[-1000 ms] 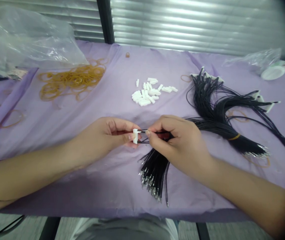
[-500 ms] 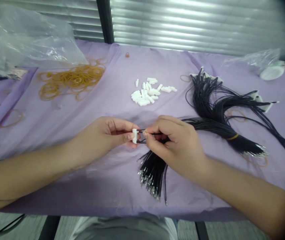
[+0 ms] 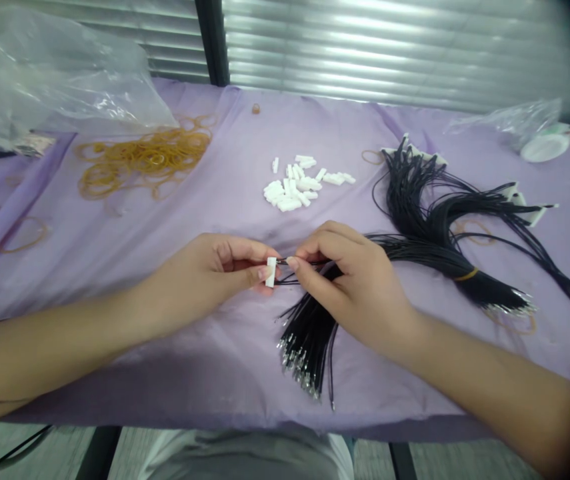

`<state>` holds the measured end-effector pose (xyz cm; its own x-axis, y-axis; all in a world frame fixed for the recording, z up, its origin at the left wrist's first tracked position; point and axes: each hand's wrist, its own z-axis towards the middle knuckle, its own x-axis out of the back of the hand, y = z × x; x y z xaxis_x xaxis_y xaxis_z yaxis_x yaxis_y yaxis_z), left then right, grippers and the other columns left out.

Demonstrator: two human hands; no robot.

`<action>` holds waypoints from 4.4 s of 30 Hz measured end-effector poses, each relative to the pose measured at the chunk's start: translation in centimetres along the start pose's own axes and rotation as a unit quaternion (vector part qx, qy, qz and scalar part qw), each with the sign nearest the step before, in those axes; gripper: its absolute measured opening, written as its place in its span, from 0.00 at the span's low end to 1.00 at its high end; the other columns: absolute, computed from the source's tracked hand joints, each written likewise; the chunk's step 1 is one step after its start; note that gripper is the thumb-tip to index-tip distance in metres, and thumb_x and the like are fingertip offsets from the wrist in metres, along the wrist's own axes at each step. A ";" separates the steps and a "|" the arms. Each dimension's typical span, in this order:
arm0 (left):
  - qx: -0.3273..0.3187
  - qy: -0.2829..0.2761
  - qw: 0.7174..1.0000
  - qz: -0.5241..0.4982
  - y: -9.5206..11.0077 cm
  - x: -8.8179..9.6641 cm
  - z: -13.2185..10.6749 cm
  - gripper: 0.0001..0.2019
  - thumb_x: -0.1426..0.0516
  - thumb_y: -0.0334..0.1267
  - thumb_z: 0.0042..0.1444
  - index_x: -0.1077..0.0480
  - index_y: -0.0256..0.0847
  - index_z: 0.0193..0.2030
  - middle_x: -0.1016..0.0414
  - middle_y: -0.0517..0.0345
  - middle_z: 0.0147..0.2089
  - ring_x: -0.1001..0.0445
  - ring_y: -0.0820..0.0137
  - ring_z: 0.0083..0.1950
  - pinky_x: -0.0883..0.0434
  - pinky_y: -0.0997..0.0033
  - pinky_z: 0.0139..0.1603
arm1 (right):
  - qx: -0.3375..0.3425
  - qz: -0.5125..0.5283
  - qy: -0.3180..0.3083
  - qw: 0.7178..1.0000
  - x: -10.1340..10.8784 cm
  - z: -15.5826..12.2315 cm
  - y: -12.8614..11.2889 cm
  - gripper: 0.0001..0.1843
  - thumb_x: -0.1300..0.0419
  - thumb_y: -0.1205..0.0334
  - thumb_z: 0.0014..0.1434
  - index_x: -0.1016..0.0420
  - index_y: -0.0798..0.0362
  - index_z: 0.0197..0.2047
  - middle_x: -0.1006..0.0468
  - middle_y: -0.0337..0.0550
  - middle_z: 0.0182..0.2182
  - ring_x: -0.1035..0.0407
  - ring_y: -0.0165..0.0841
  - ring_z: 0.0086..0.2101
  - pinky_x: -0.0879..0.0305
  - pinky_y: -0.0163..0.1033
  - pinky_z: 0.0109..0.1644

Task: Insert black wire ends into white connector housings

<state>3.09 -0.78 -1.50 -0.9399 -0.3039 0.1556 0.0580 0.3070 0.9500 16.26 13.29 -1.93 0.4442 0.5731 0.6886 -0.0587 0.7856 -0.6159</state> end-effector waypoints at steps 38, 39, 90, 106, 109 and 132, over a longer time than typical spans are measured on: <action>0.049 -0.040 0.995 -0.071 -0.2 0.8 0.2 0.06 0.40 0.39 0.50 0.24 0.42 0.34 0.23 0.61 0.35 0.25 0.73 0.37 0.28 0.75 0.43 | 0.004 0.050 -0.094 0.994 0.4 0.4 0.4 0.07 0.47 0.67 0.59 0.30 0.56 0.31 0.28 0.38 0.28 0.37 0.26 0.32 0.43 0.33 0.39; 0.051 -0.041 0.996 -0.068 -0.2 0.8 0.2 0.06 0.40 0.39 0.50 0.24 0.42 0.33 0.23 0.61 0.34 0.25 0.73 0.36 0.28 0.76 0.42 | 0.006 0.062 -0.097 0.993 0.3 0.4 0.3 0.07 0.48 0.67 0.60 0.30 0.57 0.31 0.29 0.39 0.27 0.38 0.26 0.31 0.43 0.32 0.38; 0.077 -0.063 0.988 -0.119 0.5 0.3 0.1 0.06 0.43 0.37 0.54 0.31 0.38 0.38 0.29 0.61 0.34 0.30 0.77 0.36 0.30 0.80 0.41 | 0.022 0.005 -0.108 0.994 0.0 0.2 0.1 0.04 0.52 0.72 0.58 0.39 0.57 0.31 0.34 0.40 0.29 0.42 0.27 0.32 0.45 0.33 0.38; -0.076 0.057 0.970 0.225 0.0 0.1 -0.5 0.07 0.47 0.38 0.55 0.32 0.38 0.38 0.28 0.57 0.35 0.30 0.71 0.35 0.33 0.73 0.35 | 0.088 -0.106 -0.066 0.988 0.5 0.0 -0.2 0.10 0.50 0.66 0.60 0.30 0.58 0.31 0.34 0.42 0.29 0.43 0.30 0.32 0.46 0.37 0.39; -0.168 0.060 0.932 0.316 -0.2 0.2 -0.6 0.06 0.48 0.35 0.56 0.31 0.39 0.37 0.28 0.58 0.36 0.30 0.72 0.37 0.35 0.74 0.38 | 0.110 -0.183 -0.097 0.972 1.0 -0.3 -1.1 0.08 0.50 0.70 0.59 0.31 0.57 0.32 0.34 0.43 0.29 0.45 0.32 0.31 0.48 0.39 0.38; -0.233 0.007 0.902 0.364 -0.8 -0.3 -0.4 0.08 0.49 0.31 0.55 0.31 0.34 0.28 0.34 0.55 0.31 0.34 0.72 0.33 0.37 0.74 0.35 | 0.189 -0.250 -0.243 0.918 0.7 2.0 -2.7 0.09 0.48 0.77 0.47 0.31 0.57 0.31 0.32 0.43 0.29 0.43 0.33 0.32 0.46 0.38 0.39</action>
<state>3.49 -1.23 -2.19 -0.5922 -0.1868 0.7839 0.7958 0.0175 0.6054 14.93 12.03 1.05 0.0537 0.0839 0.9950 -0.3031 0.9508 -0.0638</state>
